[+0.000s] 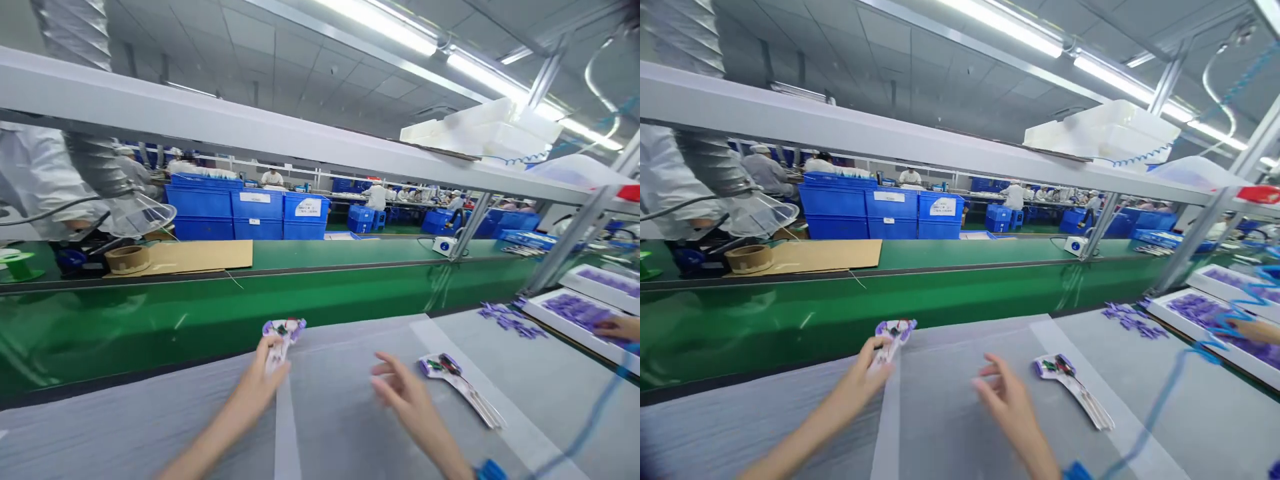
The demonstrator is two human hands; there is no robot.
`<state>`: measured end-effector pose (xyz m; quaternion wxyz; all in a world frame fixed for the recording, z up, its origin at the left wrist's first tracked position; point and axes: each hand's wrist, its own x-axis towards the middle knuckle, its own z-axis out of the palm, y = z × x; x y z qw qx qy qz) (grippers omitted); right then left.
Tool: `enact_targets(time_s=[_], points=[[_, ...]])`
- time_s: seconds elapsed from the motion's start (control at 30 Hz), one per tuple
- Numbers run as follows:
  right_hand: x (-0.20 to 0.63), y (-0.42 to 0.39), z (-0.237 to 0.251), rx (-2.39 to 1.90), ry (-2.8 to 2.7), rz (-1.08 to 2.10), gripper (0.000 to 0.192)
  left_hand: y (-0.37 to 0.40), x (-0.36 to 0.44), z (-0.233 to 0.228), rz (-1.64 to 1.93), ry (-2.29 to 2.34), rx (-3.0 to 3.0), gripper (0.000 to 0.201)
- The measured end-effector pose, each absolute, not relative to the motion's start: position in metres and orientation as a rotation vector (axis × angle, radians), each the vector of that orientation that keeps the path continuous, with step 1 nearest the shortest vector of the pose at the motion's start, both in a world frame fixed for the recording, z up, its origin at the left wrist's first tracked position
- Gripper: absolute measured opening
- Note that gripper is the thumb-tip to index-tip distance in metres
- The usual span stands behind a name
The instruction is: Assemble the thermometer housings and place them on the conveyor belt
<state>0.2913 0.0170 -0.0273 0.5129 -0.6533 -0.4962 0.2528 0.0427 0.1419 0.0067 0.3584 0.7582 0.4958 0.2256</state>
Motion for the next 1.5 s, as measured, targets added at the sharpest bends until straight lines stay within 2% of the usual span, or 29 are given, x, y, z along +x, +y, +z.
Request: enact_targets(time_s=[0.07, 0.13, 0.2, 0.27, 0.33, 0.4, 0.47, 0.57, 0.63, 0.73, 0.8, 1.0, 1.17, 1.3, 1.5], points=[[0.247, 0.031, -0.017, -1.506, -1.147, 0.766, 0.055, 0.089, 0.047, -0.012, 0.572, 1.174, 1.938, 0.038], [0.219, 0.037, -0.011, -1.528, -1.151, 0.818, 0.039, 0.049, 0.046, -0.027, 0.616, 1.036, 1.855, 0.051], [0.207, 0.036, -0.010, -1.566, -1.165, 0.878, 0.026, 0.028, 0.041, -0.031, 0.484, 0.924, 1.858, 0.059], [0.206, 0.028, -0.014, -1.578, -1.177, 0.975, 0.021, 0.027, 0.037, -0.022, 0.365, 0.929, 1.946, 0.051], [0.208, 0.020, -0.019, -1.558, -1.193, 1.082, 0.022, 0.037, 0.035, -0.007, 0.435, 1.006, 2.052, 0.043], [0.209, 0.012, -0.021, -1.520, -1.208, 1.152, 0.025, 0.051, 0.036, 0.006, 0.505, 0.996, 2.041, 0.051], [0.209, 0.006, -0.020, -1.485, -1.220, 1.162, 0.024, 0.061, 0.039, 0.013, 0.400, 0.871, 1.934, 0.059], [0.209, -0.004, -0.008, -1.452, -1.255, 1.099, 0.018, 0.065, 0.041, 0.013, 0.181, 0.707, 1.743, 0.042], [0.210, -0.011, 0.002, -1.428, -1.316, 1.011, 0.020, 0.062, 0.041, 0.010, 0.097, 0.651, 1.508, 0.035], [0.210, -0.023, 0.015, -1.322, -1.504, 0.801, 0.034, 0.056, 0.039, 0.007, 0.085, 0.607, 1.148, 0.052], [0.208, -0.029, 0.019, -1.256, -1.592, 0.699, 0.035, 0.052, 0.040, 0.006, 0.145, 0.588, 1.116, 0.060], [0.205, -0.035, 0.012, -1.232, -1.601, 0.500, 0.020, 0.046, 0.043, 0.009, 0.467, 0.656, 1.492, 0.025], [0.201, -0.035, 0.014, -1.321, -1.711, 0.271, 0.030, 0.045, 0.037, 0.012, 0.683, 0.769, 1.926, 0.025], [0.198, -0.034, 0.014, -1.353, -1.755, 0.151, 0.026, 0.044, 0.035, 0.012, 0.719, 0.825, 2.017, 0.028], [0.199, -0.033, 0.006, -1.250, -1.727, -0.025, 0.018, 0.042, 0.038, 0.013, 0.692, 0.846, 2.027, 0.024]])
